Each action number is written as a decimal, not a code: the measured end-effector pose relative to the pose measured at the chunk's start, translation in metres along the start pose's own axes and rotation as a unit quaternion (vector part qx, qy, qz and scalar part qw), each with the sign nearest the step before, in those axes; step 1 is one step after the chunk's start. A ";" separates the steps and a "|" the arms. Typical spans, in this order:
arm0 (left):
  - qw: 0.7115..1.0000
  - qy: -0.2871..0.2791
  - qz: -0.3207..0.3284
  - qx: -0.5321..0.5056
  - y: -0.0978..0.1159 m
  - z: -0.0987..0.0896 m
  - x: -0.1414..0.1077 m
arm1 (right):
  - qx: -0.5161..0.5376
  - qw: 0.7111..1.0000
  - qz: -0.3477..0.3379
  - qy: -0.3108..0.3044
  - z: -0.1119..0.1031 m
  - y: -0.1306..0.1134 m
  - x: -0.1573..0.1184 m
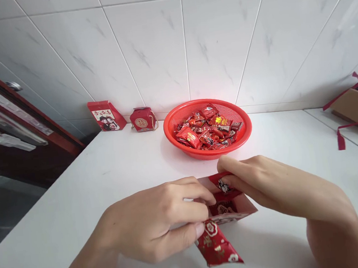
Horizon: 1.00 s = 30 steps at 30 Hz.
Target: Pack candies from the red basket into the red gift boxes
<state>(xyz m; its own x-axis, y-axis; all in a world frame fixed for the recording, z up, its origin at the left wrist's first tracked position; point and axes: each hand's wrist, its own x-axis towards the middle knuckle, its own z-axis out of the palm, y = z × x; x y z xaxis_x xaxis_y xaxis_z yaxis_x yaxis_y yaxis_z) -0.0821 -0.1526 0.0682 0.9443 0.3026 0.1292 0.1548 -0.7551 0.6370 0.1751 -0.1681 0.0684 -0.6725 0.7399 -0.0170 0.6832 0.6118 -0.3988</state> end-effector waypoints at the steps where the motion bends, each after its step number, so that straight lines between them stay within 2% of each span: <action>1: 1.000 -0.004 -0.007 0.003 0.002 0.000 -0.001 | -0.002 1.000 -0.004 -0.011 0.001 -0.001 -0.002; 6: 0.998 -0.005 -0.055 0.034 0.014 0.004 -0.006 | -0.072 0.997 -0.005 -0.007 0.007 -0.008 -0.009; 11: 0.996 -0.020 -0.059 0.058 0.020 0.008 -0.010 | -0.121 0.992 -0.019 0.027 0.015 -0.013 -0.010; 17: 0.996 -0.048 -0.051 0.047 0.022 0.007 -0.014 | -0.078 0.995 -0.065 0.014 0.027 -0.015 -0.014; 21: 0.997 -0.034 -0.049 0.049 0.024 0.007 -0.015 | -0.096 0.993 -0.051 0.041 0.034 -0.022 -0.012; 24: 0.997 -0.045 -0.042 0.056 0.024 0.007 -0.015 | -0.117 0.990 -0.063 0.055 0.038 -0.027 -0.005; 27: 0.996 -0.063 -0.032 0.060 0.023 0.006 -0.016 | -0.106 0.990 -0.080 0.050 0.039 -0.030 0.002; 30: 0.996 -0.053 -0.034 0.057 0.024 0.005 -0.017 | -0.070 0.994 -0.080 0.036 0.036 -0.030 0.004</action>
<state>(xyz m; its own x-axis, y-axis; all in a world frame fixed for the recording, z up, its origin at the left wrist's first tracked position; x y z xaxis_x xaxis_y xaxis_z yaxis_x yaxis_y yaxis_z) -0.0927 -0.1789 0.0774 0.9550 0.2965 0.0040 0.2454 -0.7980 0.5504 0.1415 -0.1932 0.0470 -0.7577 0.6443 0.1040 0.6048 0.7531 -0.2590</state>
